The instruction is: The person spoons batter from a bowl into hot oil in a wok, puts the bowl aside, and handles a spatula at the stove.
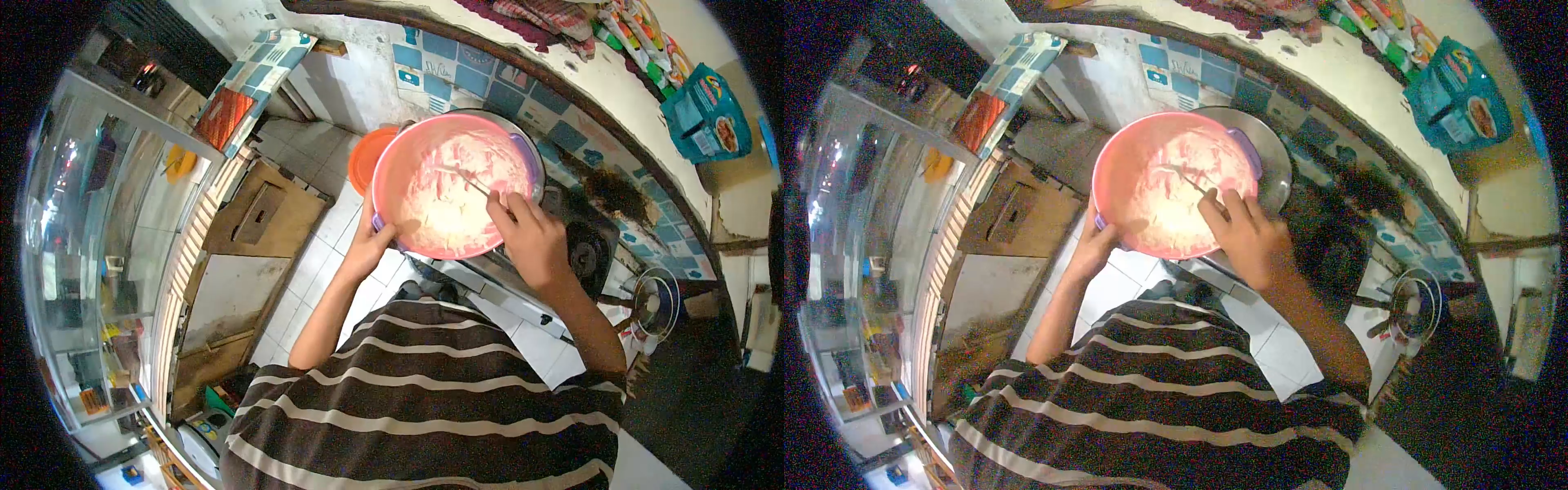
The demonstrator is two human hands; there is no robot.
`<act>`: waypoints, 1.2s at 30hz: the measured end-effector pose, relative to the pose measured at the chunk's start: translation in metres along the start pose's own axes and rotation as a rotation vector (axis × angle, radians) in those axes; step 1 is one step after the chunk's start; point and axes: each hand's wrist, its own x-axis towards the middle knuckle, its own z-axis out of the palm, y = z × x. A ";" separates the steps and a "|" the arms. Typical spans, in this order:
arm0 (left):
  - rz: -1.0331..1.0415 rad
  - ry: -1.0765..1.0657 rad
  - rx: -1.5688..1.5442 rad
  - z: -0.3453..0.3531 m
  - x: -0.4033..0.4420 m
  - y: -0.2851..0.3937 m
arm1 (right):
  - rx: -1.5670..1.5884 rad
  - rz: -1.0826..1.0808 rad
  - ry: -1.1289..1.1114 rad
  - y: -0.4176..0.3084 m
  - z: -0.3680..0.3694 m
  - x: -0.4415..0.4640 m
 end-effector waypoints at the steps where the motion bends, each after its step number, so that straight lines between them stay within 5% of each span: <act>1: 0.011 -0.015 0.035 -0.005 0.000 -0.002 | 0.003 -0.004 -0.001 -0.004 0.004 0.002; 7: -0.025 -0.038 -0.069 -0.028 -0.008 0.025 | 0.290 -0.013 -0.140 -0.047 -0.018 -0.004; 10: 0.005 -0.022 -0.065 -0.041 -0.014 0.020 | 0.273 0.251 -0.279 -0.077 -0.024 -0.004; 17: 0.090 0.017 -0.095 -0.049 -0.028 0.007 | 0.406 0.276 -0.393 -0.149 -0.013 -0.009; 24: 0.086 0.034 -0.076 -0.051 -0.050 0.006 | 0.343 0.422 -0.449 -0.150 -0.011 -0.007; 30: 0.232 0.117 0.071 -0.042 -0.066 0.011 | 0.462 0.193 -0.256 -0.155 -0.002 -0.022; 36: 0.224 0.288 -0.010 -0.011 -0.098 0.002 | 0.589 0.224 -0.307 -0.111 -0.008 -0.027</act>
